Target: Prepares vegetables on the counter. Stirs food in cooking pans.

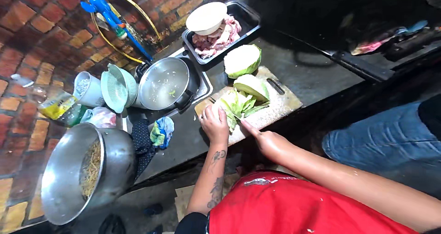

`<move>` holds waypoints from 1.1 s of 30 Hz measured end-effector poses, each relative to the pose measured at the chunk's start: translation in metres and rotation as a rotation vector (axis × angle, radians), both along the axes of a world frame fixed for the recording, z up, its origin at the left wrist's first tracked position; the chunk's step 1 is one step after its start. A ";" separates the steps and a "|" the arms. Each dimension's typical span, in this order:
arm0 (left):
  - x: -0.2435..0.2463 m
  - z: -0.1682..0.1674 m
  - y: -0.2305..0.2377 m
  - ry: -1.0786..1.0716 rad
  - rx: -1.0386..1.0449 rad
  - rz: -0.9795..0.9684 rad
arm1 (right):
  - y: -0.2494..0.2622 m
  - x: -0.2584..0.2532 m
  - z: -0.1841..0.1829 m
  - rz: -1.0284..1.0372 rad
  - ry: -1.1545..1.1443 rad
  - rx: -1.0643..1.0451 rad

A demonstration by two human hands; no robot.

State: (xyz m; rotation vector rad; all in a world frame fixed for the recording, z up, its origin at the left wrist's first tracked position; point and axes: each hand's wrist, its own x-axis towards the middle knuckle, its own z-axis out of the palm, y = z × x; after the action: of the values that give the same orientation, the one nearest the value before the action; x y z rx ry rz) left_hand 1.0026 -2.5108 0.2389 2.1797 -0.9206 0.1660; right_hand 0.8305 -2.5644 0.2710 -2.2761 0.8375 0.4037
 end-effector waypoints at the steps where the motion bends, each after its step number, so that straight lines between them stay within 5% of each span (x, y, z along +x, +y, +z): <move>1: 0.001 0.001 0.000 0.002 -0.003 0.001 | -0.003 0.006 -0.001 -0.002 -0.011 -0.002; 7: 0.007 0.007 -0.002 -0.037 -0.031 0.126 | -0.030 0.022 0.018 -0.006 -0.154 0.022; 16: 0.000 0.009 0.005 0.036 0.040 0.080 | 0.011 -0.046 0.028 -0.004 -0.200 0.001; 25: 0.003 0.008 0.010 0.036 0.072 0.025 | 0.003 0.021 -0.009 0.000 -0.076 0.047; 33: 0.004 0.020 0.018 0.250 0.077 -0.067 | -0.012 -0.012 0.036 -0.018 -0.294 -0.096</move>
State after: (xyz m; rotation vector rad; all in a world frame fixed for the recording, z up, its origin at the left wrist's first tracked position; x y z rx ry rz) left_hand 1.0066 -2.4929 0.2588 2.1757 -0.8678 -0.1735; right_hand 0.8186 -2.5763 0.3074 -2.3395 0.7383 0.0177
